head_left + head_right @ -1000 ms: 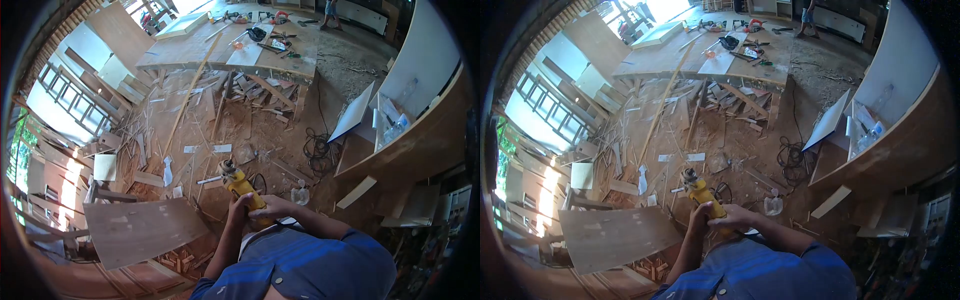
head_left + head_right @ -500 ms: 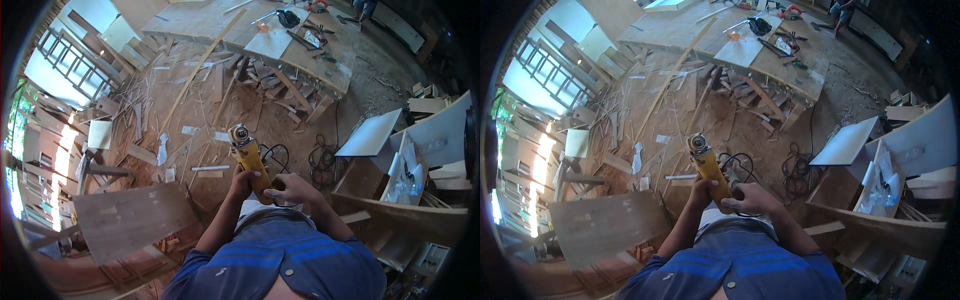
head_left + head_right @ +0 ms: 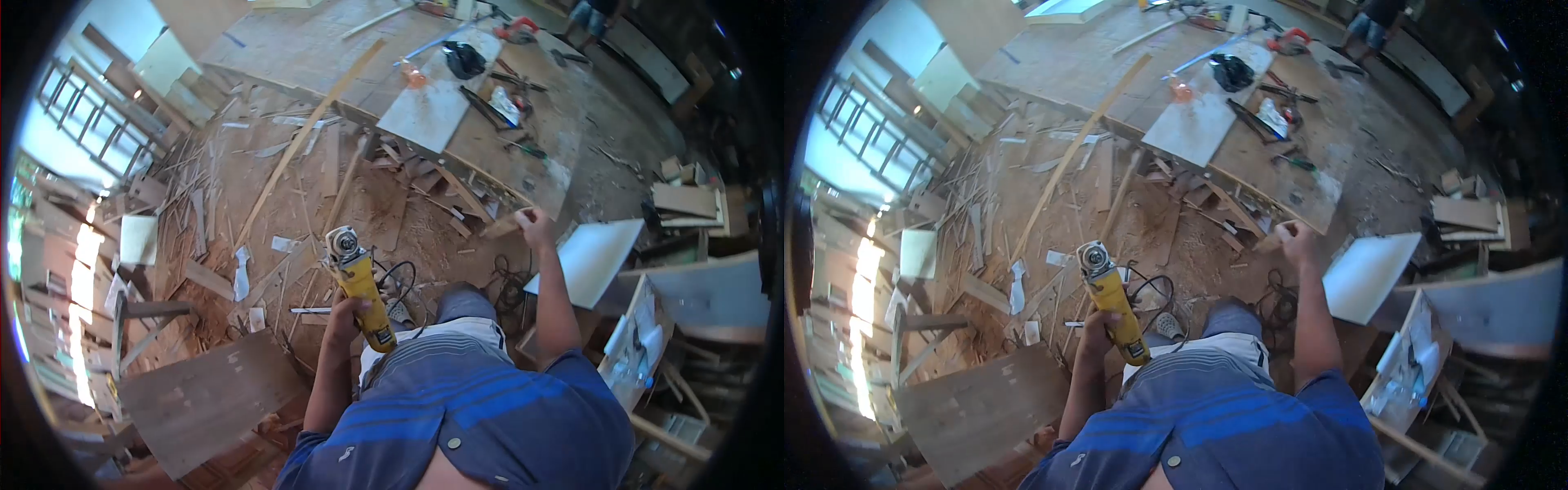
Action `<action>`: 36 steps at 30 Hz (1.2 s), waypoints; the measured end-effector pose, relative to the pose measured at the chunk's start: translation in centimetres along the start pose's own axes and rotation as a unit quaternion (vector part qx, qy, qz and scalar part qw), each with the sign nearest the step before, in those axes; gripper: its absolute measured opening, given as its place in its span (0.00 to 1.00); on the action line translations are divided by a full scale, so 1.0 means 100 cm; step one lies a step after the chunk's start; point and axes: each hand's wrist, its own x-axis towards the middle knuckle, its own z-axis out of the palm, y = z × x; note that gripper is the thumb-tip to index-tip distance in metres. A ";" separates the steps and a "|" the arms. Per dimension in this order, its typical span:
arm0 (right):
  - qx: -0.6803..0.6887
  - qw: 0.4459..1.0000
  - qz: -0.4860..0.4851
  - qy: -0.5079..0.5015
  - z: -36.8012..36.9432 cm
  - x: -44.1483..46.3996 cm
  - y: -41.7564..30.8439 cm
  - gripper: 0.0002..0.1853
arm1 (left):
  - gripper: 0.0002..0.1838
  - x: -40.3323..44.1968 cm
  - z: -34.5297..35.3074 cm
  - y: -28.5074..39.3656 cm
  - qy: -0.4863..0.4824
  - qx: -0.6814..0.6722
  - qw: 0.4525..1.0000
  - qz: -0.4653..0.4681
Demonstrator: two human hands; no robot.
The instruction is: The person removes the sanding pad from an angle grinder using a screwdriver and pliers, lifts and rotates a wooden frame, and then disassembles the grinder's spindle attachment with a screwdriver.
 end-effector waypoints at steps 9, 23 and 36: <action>-0.309 0.940 -0.121 0.077 -0.012 0.281 0.103 0.29 | 0.39 0.002 0.080 -0.004 0.213 -0.071 0.960 0.166; -0.167 0.954 -0.234 0.082 0.025 0.300 0.120 0.23 | 0.29 -0.063 0.220 -0.068 0.506 0.005 0.825 0.251; 0.278 0.662 -0.236 -0.655 0.106 -0.187 -0.219 0.13 | 0.28 -0.254 0.225 -0.166 0.623 -0.065 0.692 0.358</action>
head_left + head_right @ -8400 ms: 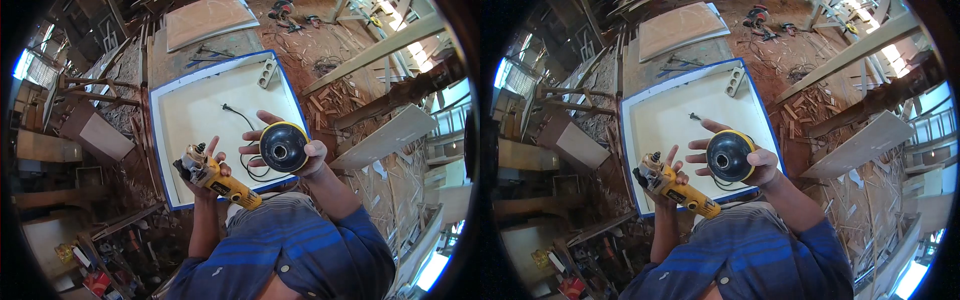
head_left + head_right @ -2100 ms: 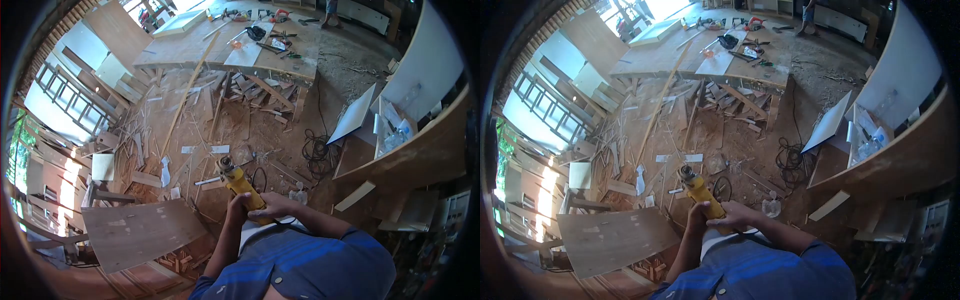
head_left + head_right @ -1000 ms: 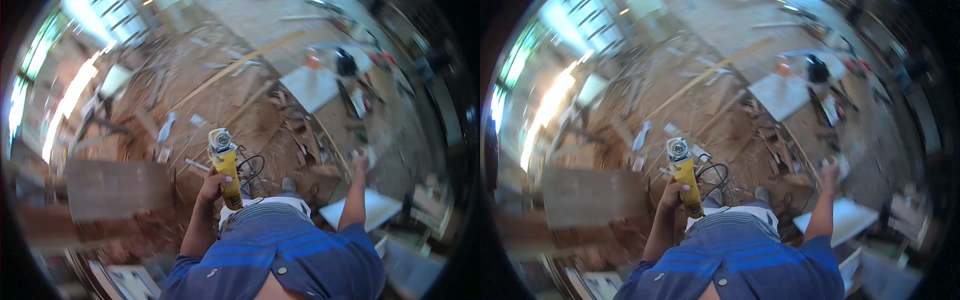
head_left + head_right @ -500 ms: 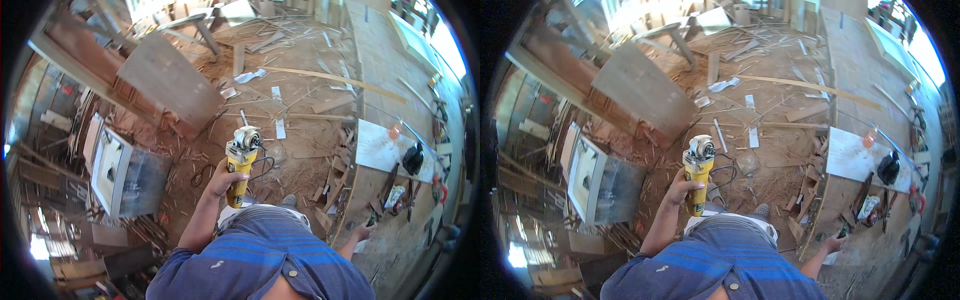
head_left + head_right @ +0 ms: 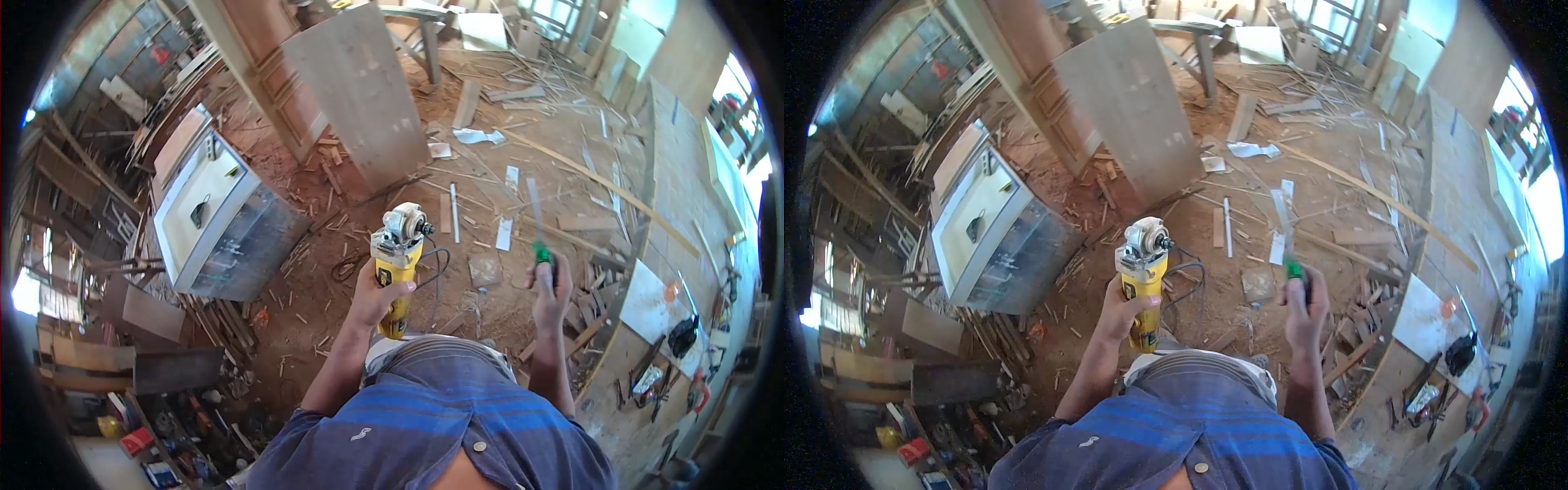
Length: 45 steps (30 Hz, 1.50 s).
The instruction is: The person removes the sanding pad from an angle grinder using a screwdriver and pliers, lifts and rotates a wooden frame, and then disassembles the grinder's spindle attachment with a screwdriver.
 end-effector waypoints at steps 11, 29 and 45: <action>-0.130 0.926 -0.107 -0.339 0.331 -0.044 -0.024 0.20 | 0.27 -0.049 -0.248 0.050 0.222 0.015 0.970 0.102; 0.001 0.776 0.004 -0.631 0.662 -0.041 0.067 0.21 | 0.29 -0.103 -0.478 0.078 0.526 0.039 0.843 0.103; 0.018 0.712 0.038 -0.701 0.947 -0.019 0.109 0.21 | 0.32 -0.068 -0.689 0.129 0.500 -0.140 0.851 0.072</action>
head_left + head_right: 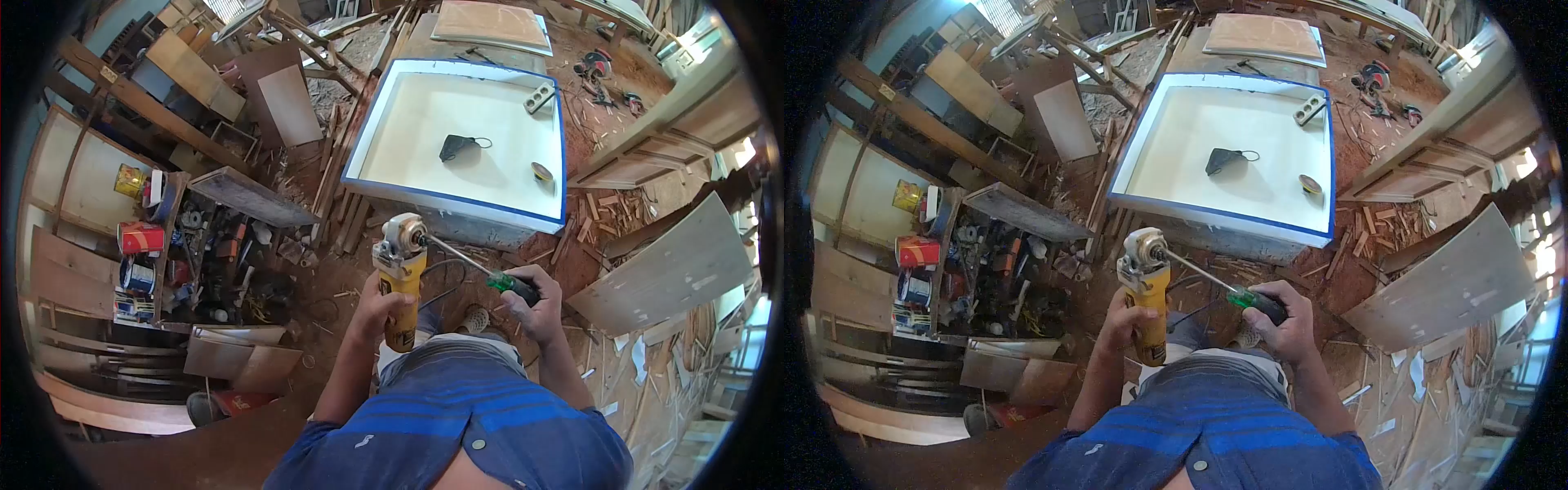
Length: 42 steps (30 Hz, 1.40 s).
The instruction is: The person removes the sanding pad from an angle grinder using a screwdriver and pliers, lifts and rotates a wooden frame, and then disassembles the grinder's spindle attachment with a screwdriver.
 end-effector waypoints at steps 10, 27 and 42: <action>-0.072 0.995 -0.022 0.072 0.038 0.111 -0.035 0.21 | 0.42 0.162 -0.064 0.069 -0.196 -0.156 0.967 -0.040; -0.142 0.967 -0.110 0.182 0.151 0.236 -0.060 0.20 | 0.44 0.328 -0.133 0.131 -0.413 -0.226 0.878 -0.090; -0.037 0.978 -0.084 0.188 0.112 0.284 -0.045 0.19 | 0.43 0.362 -0.115 0.129 -0.428 -0.233 0.868 -0.089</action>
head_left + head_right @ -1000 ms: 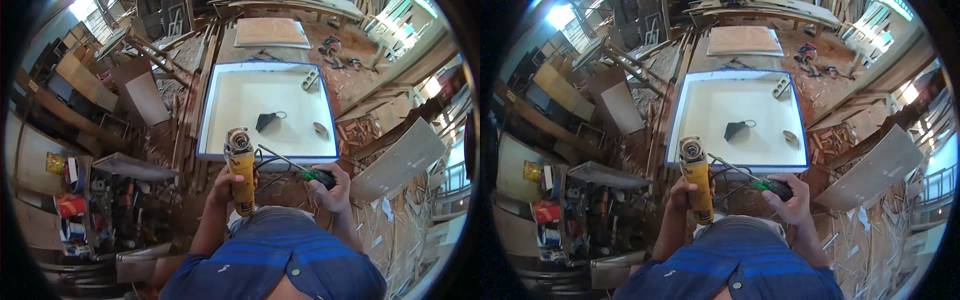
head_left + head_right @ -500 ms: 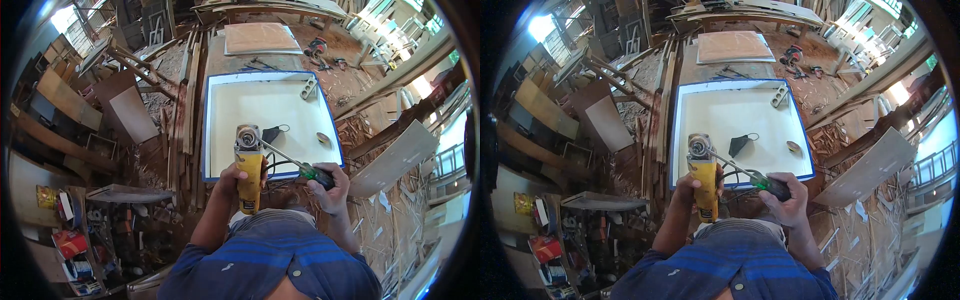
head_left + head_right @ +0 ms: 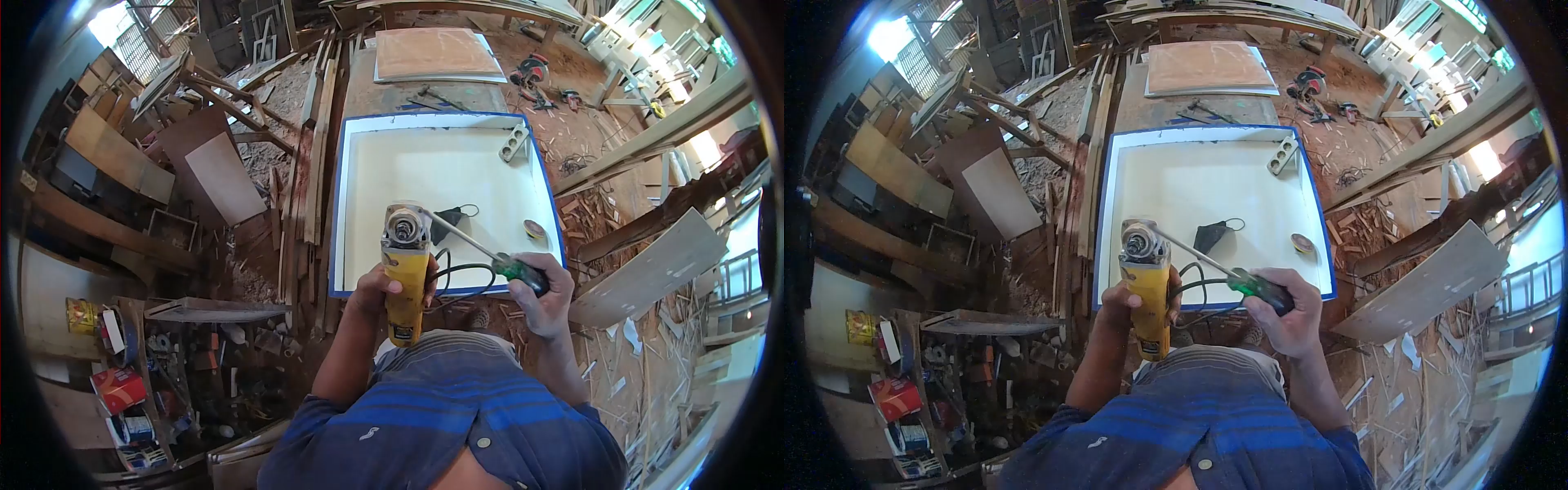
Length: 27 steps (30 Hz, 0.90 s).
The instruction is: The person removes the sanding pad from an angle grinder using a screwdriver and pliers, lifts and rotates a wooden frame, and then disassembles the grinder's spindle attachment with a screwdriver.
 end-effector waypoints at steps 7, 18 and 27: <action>-0.040 0.984 0.003 -0.172 -0.061 0.025 0.019 0.19 | 0.43 0.023 0.008 -0.001 0.015 0.018 0.999 0.033; -0.021 0.987 0.152 0.044 -0.103 0.046 0.132 0.13 | 0.41 0.046 0.014 -0.012 0.019 -0.018 0.998 0.055; 0.049 0.987 0.127 -0.082 -0.097 0.063 0.104 0.17 | 0.42 0.049 0.026 -0.013 0.082 0.018 0.994 0.068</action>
